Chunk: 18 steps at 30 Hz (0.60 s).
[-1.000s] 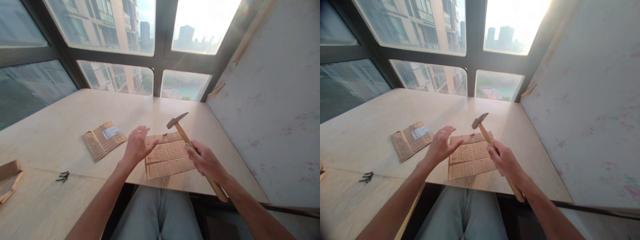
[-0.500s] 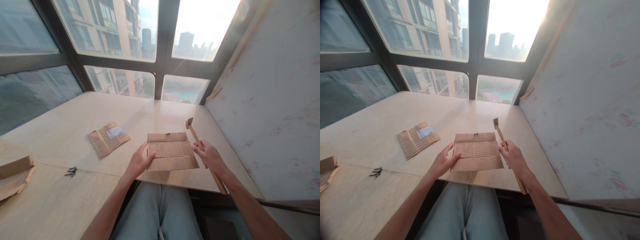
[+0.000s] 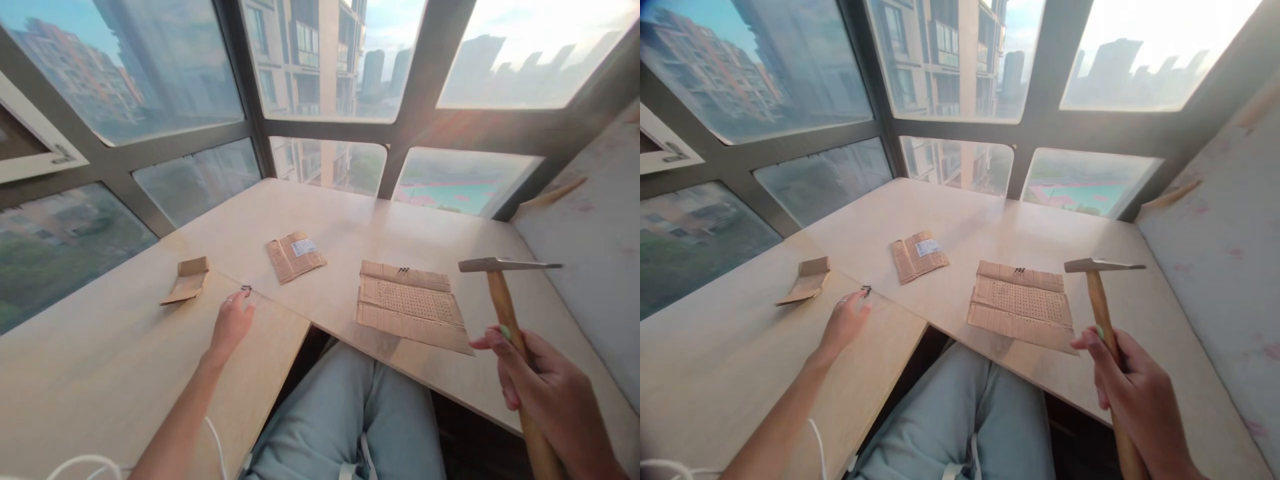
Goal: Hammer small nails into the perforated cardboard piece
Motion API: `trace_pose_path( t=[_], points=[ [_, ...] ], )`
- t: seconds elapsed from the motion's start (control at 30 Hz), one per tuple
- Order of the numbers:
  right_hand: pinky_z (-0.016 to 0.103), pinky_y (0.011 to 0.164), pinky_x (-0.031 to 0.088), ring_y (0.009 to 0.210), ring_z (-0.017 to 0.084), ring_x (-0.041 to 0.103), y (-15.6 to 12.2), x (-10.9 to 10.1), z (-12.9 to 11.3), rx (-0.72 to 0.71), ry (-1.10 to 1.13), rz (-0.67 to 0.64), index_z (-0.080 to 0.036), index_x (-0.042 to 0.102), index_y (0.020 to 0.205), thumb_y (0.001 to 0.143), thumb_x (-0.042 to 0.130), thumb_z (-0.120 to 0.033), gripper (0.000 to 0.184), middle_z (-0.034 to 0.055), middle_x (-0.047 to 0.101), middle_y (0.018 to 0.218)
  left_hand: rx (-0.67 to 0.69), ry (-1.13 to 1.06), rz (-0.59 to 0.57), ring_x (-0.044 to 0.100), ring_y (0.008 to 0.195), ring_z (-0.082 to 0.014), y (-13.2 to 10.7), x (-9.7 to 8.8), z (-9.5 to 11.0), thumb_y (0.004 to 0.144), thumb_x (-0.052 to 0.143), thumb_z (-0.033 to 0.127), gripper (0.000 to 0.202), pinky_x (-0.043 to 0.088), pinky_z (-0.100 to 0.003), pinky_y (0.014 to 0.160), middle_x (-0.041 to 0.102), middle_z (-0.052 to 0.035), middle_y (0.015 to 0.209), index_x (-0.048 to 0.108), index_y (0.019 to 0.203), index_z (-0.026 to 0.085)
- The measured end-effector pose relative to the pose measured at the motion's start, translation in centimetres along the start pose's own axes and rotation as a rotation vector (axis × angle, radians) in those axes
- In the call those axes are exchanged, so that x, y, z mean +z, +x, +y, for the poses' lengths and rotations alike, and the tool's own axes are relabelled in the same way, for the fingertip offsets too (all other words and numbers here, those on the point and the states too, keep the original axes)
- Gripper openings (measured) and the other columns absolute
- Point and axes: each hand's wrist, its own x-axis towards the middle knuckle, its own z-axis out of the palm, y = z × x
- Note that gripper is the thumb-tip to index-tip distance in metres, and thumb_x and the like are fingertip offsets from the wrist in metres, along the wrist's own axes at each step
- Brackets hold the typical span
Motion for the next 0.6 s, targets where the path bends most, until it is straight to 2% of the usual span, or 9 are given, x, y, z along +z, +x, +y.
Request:
trace_pose_path(
  t=[0.07, 0.13, 0.23, 0.33, 0.47, 0.6],
  points=[
    [0.039, 0.053, 0.043, 0.038, 0.023, 0.046, -1.3, 0.0, 0.2, 0.007, 0.053, -0.062, -0.034, 0.06, 0.079, 0.088, 0.047, -0.066, 0.037, -0.0018, 0.042, 0.039, -0.011, 0.084, -0.023, 0.056, 0.121, -0.0322, 0.3, -0.3, -2.4, 0.086, 0.044, 0.028, 0.042, 0.041, -0.045, 0.107, 0.063, -0.0196, 0.126, 0.062, 0.119, 0.011],
    [0.041, 0.054, 0.044, 0.038, 0.024, 0.046, -2.4, 0.0, 0.5, 0.01, 0.086, -0.108, -0.035, 0.059, 0.075, 0.086, 0.048, -0.068, 0.037, -0.0006, 0.042, 0.039, 0.004, 0.136, -0.058, 0.055, 0.122, -0.033, 0.8, -0.5, -3.6, 0.087, 0.044, 0.029, 0.043, 0.041, -0.045, 0.105, 0.061, -0.0214, 0.129, 0.062, 0.121, 0.009],
    [0.043, 0.056, 0.045, 0.037, 0.025, 0.047, -3.6, 0.2, 0.7, 0.017, 0.09, -0.137, -0.035, 0.057, 0.072, 0.083, 0.05, -0.07, 0.037, 0.0006, 0.042, 0.037, 0.047, 0.17, -0.093, 0.056, 0.118, -0.0327, 1.8, -0.6, -3.8, 0.089, 0.045, 0.03, 0.043, 0.044, -0.044, 0.101, 0.063, -0.0198, 0.126, 0.064, 0.122, 0.011],
    [0.042, 0.056, 0.048, 0.035, 0.024, 0.046, -4.6, 0.5, 1.0, 0.016, 0.117, -0.154, -0.033, 0.054, 0.069, 0.08, 0.052, -0.071, 0.04, 0.0, 0.042, 0.035, 0.095, 0.157, -0.118, 0.06, 0.108, -0.0301, 2.9, -0.6, -3.8, 0.089, 0.046, 0.027, 0.036, 0.047, -0.04, 0.096, 0.068, -0.0155, 0.113, 0.071, 0.113, 0.015],
    [0.035, 0.043, 0.045, 0.029, 0.021, 0.043, -5.5, 0.8, 1.8, 0.047, 0.161, -0.123, -0.028, 0.052, 0.064, 0.076, 0.052, -0.076, 0.049, -0.0022, 0.04, 0.031, 0.1, 0.126, -0.15, 0.064, 0.098, -0.026, 3.9, -0.6, -4.9, 0.088, 0.049, 0.023, 0.029, 0.049, -0.036, 0.09, 0.071, -0.0114, 0.099, 0.075, 0.098, 0.019],
    [0.029, 0.04, 0.045, 0.029, 0.017, 0.043, -6.1, 0.9, 2.7, 0.041, 0.171, -0.121, -0.026, 0.053, 0.067, 0.079, 0.055, -0.072, 0.048, -0.004, 0.042, 0.032, 0.129, 0.202, -0.172, 0.065, 0.097, -0.025, 4.1, -0.9, -5.6, 0.091, 0.048, 0.024, 0.027, 0.049, -0.034, 0.089, 0.071, -0.011, 0.098, 0.074, 0.091, 0.019]
  ],
)
